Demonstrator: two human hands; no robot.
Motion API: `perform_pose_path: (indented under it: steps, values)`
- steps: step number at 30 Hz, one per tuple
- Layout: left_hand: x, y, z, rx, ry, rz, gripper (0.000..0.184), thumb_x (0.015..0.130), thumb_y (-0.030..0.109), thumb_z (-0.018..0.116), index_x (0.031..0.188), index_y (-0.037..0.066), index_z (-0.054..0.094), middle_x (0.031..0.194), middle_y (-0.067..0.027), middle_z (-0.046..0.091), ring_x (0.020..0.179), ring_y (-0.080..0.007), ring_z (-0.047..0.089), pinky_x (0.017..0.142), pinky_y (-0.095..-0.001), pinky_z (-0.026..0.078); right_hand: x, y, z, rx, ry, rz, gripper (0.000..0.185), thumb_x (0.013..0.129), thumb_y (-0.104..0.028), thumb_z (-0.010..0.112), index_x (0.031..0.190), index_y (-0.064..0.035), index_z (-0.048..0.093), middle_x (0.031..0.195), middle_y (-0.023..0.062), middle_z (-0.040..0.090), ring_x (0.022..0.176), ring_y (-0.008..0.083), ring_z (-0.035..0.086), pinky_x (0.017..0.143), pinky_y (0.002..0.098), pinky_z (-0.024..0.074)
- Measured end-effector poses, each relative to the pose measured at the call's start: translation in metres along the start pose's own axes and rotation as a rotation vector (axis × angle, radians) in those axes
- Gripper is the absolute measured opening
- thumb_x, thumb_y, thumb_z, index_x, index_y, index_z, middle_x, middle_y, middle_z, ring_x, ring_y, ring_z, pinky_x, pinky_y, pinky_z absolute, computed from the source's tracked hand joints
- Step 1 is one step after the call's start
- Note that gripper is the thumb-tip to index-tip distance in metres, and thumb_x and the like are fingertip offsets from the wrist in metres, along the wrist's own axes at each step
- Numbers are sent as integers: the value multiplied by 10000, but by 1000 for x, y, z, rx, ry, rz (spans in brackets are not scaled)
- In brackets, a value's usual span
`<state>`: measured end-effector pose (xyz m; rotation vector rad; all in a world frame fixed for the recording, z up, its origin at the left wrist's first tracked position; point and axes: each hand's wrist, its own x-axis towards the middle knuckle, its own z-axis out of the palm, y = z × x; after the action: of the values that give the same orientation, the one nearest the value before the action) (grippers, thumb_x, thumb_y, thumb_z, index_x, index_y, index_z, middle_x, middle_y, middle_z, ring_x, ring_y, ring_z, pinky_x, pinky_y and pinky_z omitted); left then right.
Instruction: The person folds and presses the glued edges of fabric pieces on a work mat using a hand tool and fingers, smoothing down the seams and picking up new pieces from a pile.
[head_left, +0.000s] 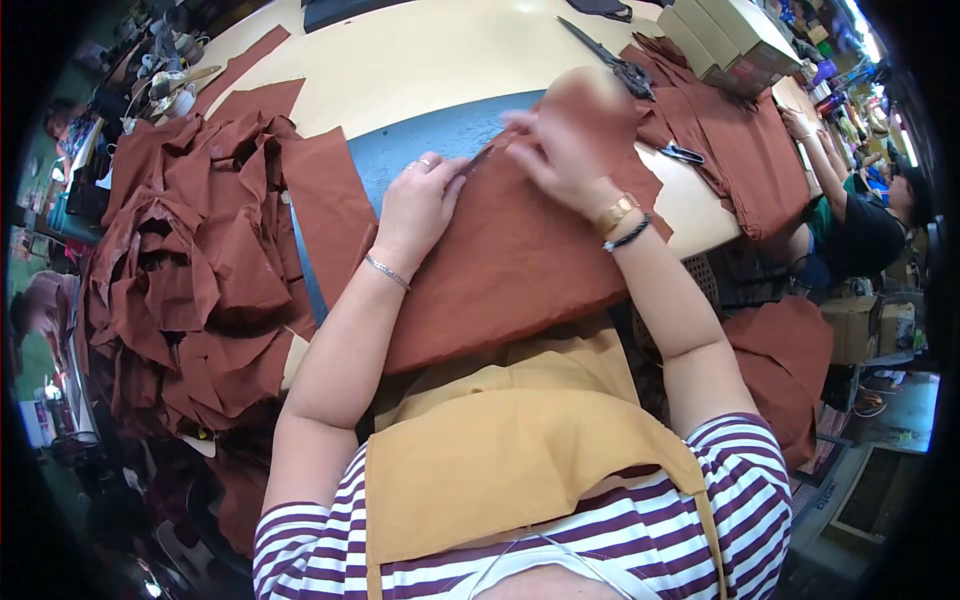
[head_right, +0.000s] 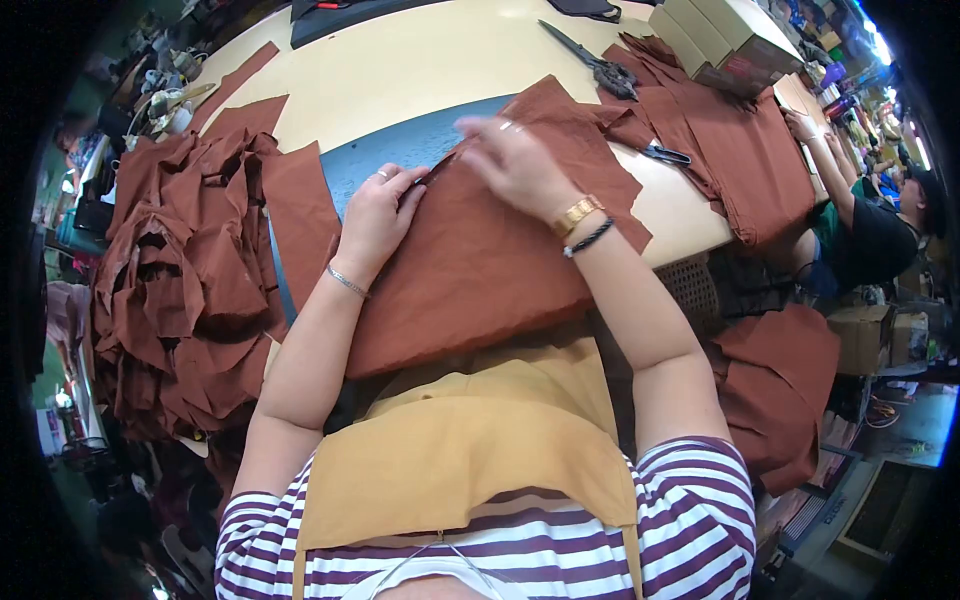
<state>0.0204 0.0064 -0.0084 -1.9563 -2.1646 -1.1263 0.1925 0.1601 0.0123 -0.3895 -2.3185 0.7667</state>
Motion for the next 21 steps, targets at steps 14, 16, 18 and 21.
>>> perform_pose_path:
  steps: [14, 16, 18, 21]
  values:
    - [-25, -13, -26, 25, -73, 41, 158, 925, 127, 575, 1034, 96, 686, 942, -112, 631, 795, -320, 652, 691, -411, 551, -6, 5, 20, -419, -225, -177, 333, 939, -216, 561, 1242, -81, 590, 1243, 134, 594, 1157, 319, 559, 997, 417, 445]
    - [-24, -12, -26, 20, -72, 43, 158, 927, 124, 571, 1031, 85, 684, 937, -115, 628, 792, -323, 651, 690, -412, 550, -4, -1, 18, -433, -266, -153, 334, 946, -186, 552, 1262, -82, 582, 1266, 144, 579, 1175, 322, 547, 1019, 416, 437]
    - [-26, -12, -27, 27, -75, 67, 157, 925, 119, 572, 1027, 77, 683, 928, -120, 624, 790, -325, 649, 692, -410, 549, -3, -8, 16, -479, -308, -166, 330, 955, -183, 537, 1267, -84, 575, 1267, 150, 573, 1170, 324, 549, 1013, 416, 443]
    - [-31, -13, -33, 40, -70, 83, 155, 910, 95, 602, 1030, 57, 692, 920, -125, 628, 766, -315, 646, 678, -392, 541, -2, -8, 17, -537, -342, -193, 344, 951, -154, 515, 1286, -94, 561, 1279, 156, 562, 1175, 329, 546, 1010, 420, 447]
